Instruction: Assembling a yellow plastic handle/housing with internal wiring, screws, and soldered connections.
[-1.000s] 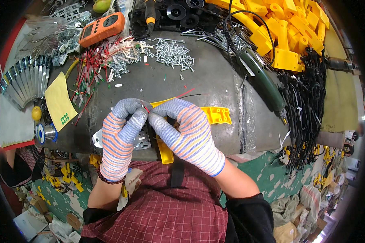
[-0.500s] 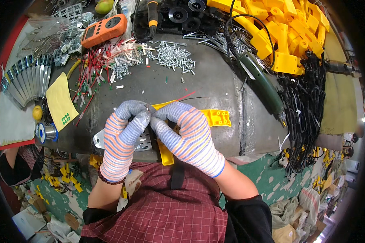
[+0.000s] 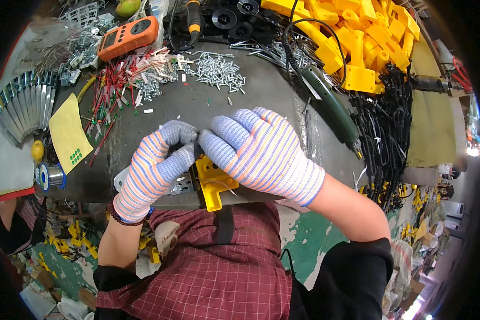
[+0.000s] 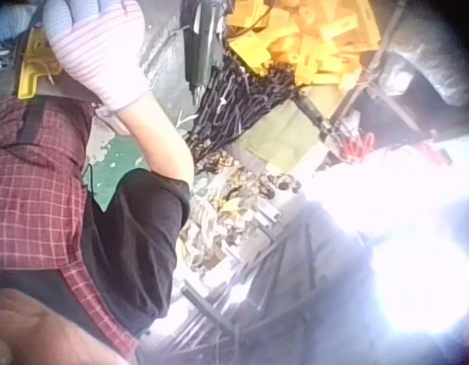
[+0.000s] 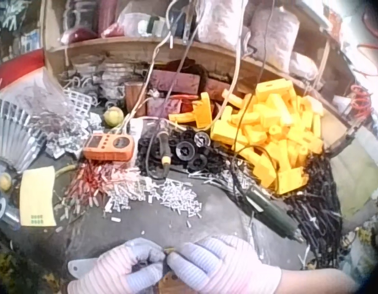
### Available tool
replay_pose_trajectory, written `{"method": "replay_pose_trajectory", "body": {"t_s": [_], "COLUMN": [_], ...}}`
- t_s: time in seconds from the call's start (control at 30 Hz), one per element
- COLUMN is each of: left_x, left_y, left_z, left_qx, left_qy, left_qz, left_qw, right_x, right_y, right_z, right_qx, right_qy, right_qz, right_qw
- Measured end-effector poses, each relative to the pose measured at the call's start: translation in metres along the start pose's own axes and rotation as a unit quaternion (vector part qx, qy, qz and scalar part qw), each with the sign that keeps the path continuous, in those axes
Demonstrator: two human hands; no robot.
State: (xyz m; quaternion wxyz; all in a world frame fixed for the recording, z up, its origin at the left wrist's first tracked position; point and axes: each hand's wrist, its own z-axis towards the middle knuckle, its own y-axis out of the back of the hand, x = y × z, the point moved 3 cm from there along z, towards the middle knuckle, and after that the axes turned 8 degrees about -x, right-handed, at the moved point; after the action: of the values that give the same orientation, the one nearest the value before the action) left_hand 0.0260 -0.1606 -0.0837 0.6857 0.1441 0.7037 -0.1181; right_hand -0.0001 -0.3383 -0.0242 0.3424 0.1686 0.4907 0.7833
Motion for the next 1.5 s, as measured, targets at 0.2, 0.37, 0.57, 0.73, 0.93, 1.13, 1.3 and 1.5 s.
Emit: {"method": "replay_pose_trajectory", "body": {"t_s": [0.2, 0.37, 0.57, 0.73, 0.93, 1.13, 1.3, 1.5], "left_x": [-0.025, -0.019, -0.006, -0.007, -0.021, -0.005, -0.012, -0.019], "left_y": [-0.024, -0.018, -0.012, -0.012, -0.02, -0.011, -0.013, -0.024], "left_z": [-0.019, -0.016, -0.009, -0.007, -0.015, -0.006, -0.006, -0.012], "left_qx": [-0.179, -0.172, -0.124, -0.089, -0.173, -0.118, -0.09, -0.175], "left_qy": [-0.441, -0.391, -0.259, -0.184, -0.431, -0.216, -0.183, -0.429], "left_qz": [0.446, 0.397, 0.257, 0.155, 0.433, 0.216, 0.219, 0.433], "left_qw": [0.758, 0.813, 0.923, 0.967, 0.773, 0.945, 0.954, 0.773], "right_x": [-0.001, -0.023, -0.002, -0.001, -0.006, 0.0, 0.001, -0.005], "right_y": [-0.015, -0.013, 0.011, -0.005, -0.004, 0.011, 0.002, -0.017], "right_z": [0.006, -0.001, 0.006, 0.003, -0.002, 0.001, 0.003, -0.018], "right_qx": [0.131, 0.186, 0.058, 0.008, 0.068, 0.026, 0.029, 0.038], "right_qy": [-0.364, -0.395, -0.129, -0.03, -0.203, -0.102, -0.036, -0.216], "right_qz": [0.343, 0.525, 0.083, 0.045, 0.271, 0.063, 0.022, 0.335], "right_qw": [0.856, 0.73, 0.986, 0.999, 0.938, 0.992, 0.999, 0.917]}}
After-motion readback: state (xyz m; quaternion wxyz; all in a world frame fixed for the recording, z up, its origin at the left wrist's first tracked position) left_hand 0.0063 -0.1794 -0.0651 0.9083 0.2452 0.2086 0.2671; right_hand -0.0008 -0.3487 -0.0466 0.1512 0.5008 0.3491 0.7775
